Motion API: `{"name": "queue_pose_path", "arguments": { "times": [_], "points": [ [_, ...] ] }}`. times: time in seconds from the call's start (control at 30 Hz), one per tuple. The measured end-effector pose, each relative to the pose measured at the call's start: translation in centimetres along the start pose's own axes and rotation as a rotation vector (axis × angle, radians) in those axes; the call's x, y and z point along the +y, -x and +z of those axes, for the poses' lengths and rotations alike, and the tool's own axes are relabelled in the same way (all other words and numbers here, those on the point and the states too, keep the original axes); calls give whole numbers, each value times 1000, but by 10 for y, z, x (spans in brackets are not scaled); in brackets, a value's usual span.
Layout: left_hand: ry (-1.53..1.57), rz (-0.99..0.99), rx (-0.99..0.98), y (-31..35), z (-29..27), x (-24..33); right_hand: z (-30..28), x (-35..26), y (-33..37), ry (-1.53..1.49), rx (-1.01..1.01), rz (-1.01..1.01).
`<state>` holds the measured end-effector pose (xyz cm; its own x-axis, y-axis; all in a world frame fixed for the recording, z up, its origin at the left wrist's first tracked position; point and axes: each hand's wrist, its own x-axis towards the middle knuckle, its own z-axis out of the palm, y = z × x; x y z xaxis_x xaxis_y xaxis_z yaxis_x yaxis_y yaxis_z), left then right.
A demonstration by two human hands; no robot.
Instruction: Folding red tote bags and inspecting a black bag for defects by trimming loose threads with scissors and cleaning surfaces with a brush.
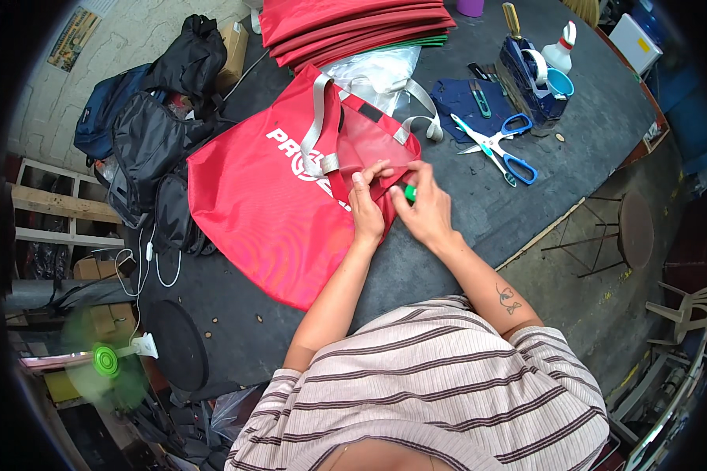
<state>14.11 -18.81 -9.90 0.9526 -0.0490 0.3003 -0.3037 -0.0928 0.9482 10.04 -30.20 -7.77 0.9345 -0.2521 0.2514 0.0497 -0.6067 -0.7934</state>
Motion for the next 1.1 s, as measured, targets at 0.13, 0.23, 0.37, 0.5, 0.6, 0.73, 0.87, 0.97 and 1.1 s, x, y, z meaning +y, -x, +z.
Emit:
{"name": "queue_pose_path", "arguments": {
  "times": [0.13, 0.23, 0.37, 0.5, 0.6, 0.73, 0.87, 0.97, 1.1],
  "points": [
    [-156, 134, -32, 1, 3, 4, -12, 10, -9, 92, 85, 26],
    [-274, 204, -98, 1, 5, 7, -13, 15, -12, 146, 124, -99],
    [-214, 169, -83, 2, 4, 7, -7, 16, -13, 88, 90, -45],
    [-199, 165, -66, 2, 3, 7, -6, 14, -16, 92, 91, -51],
    [-204, 152, -70, 2, 3, 6, -7, 13, -18, 96, 58, -45],
    [-157, 139, -52, 3, 2, 5, -7, 14, -16, 92, 32, -29],
    [-153, 117, -54, 3, 1, 4, -5, 17, -14, 84, 64, -47],
    [-78, 106, -27, 4, 0, 4, -10, 17, -18, 50, 99, -87],
    [171, 45, 126, 7, 2, 7, -26, 7, -33, -215, 114, -71]
  ]
}}
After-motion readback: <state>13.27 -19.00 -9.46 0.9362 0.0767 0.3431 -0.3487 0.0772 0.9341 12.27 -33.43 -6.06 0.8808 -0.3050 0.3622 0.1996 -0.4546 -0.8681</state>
